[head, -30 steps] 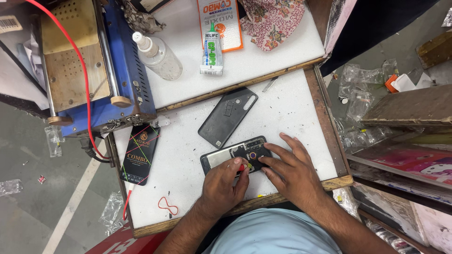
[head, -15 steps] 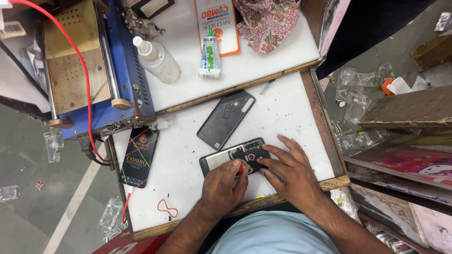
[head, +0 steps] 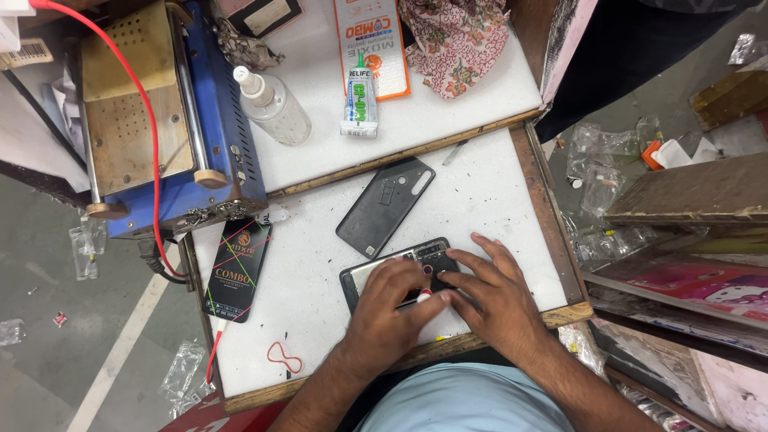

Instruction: The person applies adhesive to the back of a disassembled smartphone using a small applicator, then wipes the surface with a cloth. They then handle a second blue smartphone, inserting a SIM card tray and pressing the edges of the device.

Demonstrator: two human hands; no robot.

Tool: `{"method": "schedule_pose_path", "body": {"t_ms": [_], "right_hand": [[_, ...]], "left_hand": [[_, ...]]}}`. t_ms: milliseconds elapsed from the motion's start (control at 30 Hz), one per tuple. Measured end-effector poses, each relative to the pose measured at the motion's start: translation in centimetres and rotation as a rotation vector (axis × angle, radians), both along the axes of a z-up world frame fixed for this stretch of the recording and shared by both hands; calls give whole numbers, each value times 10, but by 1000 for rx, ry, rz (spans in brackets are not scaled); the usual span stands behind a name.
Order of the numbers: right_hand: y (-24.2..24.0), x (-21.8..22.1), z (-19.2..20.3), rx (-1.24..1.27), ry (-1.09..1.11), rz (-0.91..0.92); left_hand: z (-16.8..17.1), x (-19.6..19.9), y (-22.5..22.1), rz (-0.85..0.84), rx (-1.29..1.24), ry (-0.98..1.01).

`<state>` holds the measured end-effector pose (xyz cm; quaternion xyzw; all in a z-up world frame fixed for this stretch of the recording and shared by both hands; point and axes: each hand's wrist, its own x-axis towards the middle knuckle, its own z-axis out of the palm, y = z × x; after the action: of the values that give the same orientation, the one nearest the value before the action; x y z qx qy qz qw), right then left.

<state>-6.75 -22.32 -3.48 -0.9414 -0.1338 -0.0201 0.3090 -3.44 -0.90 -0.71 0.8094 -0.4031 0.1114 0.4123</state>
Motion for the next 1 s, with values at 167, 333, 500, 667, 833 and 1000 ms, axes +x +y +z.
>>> {"method": "schedule_pose_path", "body": {"t_ms": [167,333,500,667,833,1000], "right_hand": [[-1,1,-2,-35,9,10],[-3,0,1,66,4,2],[1,2,10,83,-22,-14],[1,1,7,53,-43,-39],[1,-1,8,83,-54,-39],[-2,2,4,96,158,-66]], "left_hand": [[4,3,3,-126,61,137],[12,2,2,-157,-56,153],[26,-4,-1,-18,-35,82],[14,-4,-1,-64,-37,4],[4,-3,-8,-141,-39,90],[-7,-6,-13,-26,46,141]]}}
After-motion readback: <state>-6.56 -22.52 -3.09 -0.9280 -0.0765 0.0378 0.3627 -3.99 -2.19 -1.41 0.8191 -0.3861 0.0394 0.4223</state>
